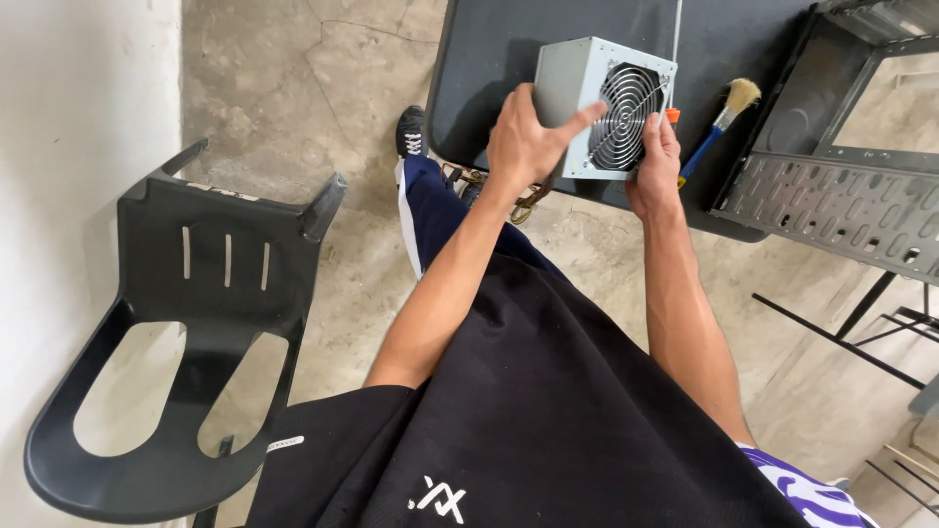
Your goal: Inspecting a computer power supply unit and using a screwdriver to remove screws from the fan assembly.
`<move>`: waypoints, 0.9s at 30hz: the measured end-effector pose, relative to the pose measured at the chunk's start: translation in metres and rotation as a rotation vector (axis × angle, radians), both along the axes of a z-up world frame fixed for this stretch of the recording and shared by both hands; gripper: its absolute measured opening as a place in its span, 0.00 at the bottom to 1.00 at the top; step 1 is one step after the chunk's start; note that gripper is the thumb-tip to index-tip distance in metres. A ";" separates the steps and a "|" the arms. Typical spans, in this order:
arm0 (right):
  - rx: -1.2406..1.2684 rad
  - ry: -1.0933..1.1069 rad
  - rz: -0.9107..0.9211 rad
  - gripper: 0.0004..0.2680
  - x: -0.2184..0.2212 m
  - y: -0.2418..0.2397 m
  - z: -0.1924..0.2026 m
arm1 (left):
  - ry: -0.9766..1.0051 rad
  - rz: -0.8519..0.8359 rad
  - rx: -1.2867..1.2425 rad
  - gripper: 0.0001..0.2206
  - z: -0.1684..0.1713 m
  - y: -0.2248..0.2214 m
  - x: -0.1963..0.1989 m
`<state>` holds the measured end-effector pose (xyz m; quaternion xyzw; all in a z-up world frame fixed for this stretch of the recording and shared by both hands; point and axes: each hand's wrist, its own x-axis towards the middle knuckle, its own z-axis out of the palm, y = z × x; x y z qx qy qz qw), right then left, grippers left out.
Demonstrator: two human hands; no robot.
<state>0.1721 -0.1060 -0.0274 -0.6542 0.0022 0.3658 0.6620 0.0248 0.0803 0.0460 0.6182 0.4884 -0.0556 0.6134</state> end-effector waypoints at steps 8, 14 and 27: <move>-0.091 -0.094 0.109 0.17 -0.006 0.008 0.010 | -0.118 0.121 -0.091 0.44 -0.031 -0.002 0.006; -0.003 0.012 0.014 0.24 -0.031 0.030 0.043 | -0.295 0.176 -0.202 0.40 -0.044 0.001 -0.008; -0.150 -0.581 0.286 0.34 -0.054 0.002 0.115 | -1.033 -0.169 -0.292 0.35 -0.034 0.022 -0.030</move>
